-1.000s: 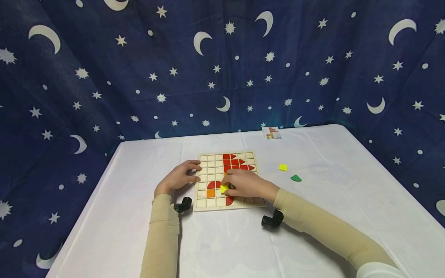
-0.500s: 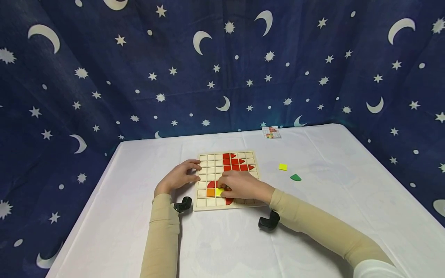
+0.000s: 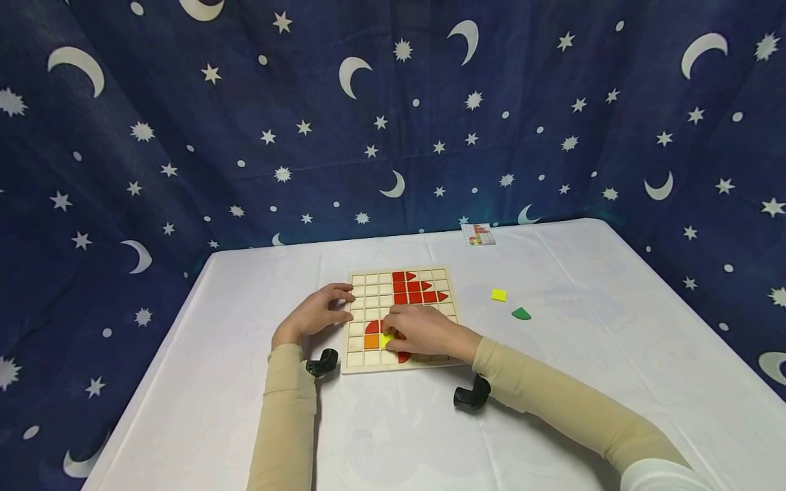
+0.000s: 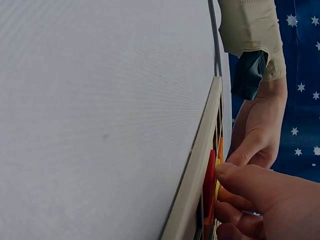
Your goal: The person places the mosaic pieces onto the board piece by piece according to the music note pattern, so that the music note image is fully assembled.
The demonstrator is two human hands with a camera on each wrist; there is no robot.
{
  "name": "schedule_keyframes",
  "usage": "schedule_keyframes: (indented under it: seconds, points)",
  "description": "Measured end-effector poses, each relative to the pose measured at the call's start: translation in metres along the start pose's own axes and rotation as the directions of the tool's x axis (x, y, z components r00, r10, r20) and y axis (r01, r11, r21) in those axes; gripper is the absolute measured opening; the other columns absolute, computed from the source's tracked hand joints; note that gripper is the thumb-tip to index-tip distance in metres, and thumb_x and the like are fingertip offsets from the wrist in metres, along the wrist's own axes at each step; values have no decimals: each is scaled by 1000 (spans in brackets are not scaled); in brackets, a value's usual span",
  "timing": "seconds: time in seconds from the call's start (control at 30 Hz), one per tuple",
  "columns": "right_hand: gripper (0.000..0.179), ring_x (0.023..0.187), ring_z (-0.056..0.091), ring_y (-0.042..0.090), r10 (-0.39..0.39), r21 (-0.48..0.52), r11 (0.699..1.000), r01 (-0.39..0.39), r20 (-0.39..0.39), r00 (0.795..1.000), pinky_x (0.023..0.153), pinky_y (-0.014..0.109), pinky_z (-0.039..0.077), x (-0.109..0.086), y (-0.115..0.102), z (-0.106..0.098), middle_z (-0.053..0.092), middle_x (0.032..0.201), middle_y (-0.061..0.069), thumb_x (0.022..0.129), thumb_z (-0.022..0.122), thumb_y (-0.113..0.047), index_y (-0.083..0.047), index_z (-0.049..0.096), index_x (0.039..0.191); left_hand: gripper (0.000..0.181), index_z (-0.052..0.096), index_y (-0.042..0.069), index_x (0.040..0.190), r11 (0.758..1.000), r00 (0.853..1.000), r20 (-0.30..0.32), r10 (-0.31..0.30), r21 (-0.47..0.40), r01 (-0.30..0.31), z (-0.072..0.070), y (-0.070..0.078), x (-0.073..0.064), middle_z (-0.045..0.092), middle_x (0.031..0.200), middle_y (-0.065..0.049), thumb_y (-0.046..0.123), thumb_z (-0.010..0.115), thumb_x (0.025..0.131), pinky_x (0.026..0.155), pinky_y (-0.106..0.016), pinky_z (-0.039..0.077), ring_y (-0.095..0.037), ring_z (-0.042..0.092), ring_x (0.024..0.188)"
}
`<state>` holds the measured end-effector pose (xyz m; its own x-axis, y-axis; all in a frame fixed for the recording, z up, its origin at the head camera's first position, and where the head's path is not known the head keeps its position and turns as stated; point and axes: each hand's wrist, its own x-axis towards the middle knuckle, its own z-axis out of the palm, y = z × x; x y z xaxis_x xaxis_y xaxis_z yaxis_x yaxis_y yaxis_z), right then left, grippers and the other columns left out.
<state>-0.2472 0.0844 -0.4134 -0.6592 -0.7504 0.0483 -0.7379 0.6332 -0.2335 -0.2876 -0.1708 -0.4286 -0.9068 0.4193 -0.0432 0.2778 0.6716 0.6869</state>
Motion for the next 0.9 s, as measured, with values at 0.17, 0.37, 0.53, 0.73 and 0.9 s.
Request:
schedule_keyframes:
  seconds: [0.17,0.37,0.53,0.73,0.9]
  points:
    - [19,78,56,6,24,32,999,-23,-36,999,67,22,50,-5,4,-2,61,94,-6,89,71,-30,-16,72,102,40,64,2,125,1000,1000,0,4,7,-4,0,-2,0,44,149,-10,15,72,87,117,-47,25,-31,33,141]
    - [18,82,56,10,140,54,989,-135,-105,985,74,29,52,-29,35,-12,62,97,-4,90,69,-27,-14,72,103,40,64,2,124,1000,1000,-3,6,2,-6,0,-2,-1,44,149,-10,14,73,87,117,-47,25,-31,33,141]
    - [16,81,56,16,288,63,957,-283,-101,952,74,36,52,-68,71,-30,63,93,2,89,70,-17,-7,71,101,40,64,2,125,1000,1000,-5,13,-5,-13,1,-2,-1,44,148,-10,13,72,87,116,-48,26,-31,34,141]
    - [30,84,56,21,483,-9,875,-483,39,875,76,44,52,-113,104,-51,58,98,10,85,75,-14,-1,65,110,41,64,3,125,1000,1000,0,3,-4,-3,1,-2,0,44,149,-10,14,72,87,116,-48,26,-31,34,141]
    - [31,83,54,22,504,8,860,-510,139,852,78,45,51,-134,114,-60,54,98,11,84,73,-10,1,61,111,41,64,3,126,1000,1000,-1,0,0,0,1,-2,0,43,149,-9,14,73,87,116,-47,25,-30,33,141]
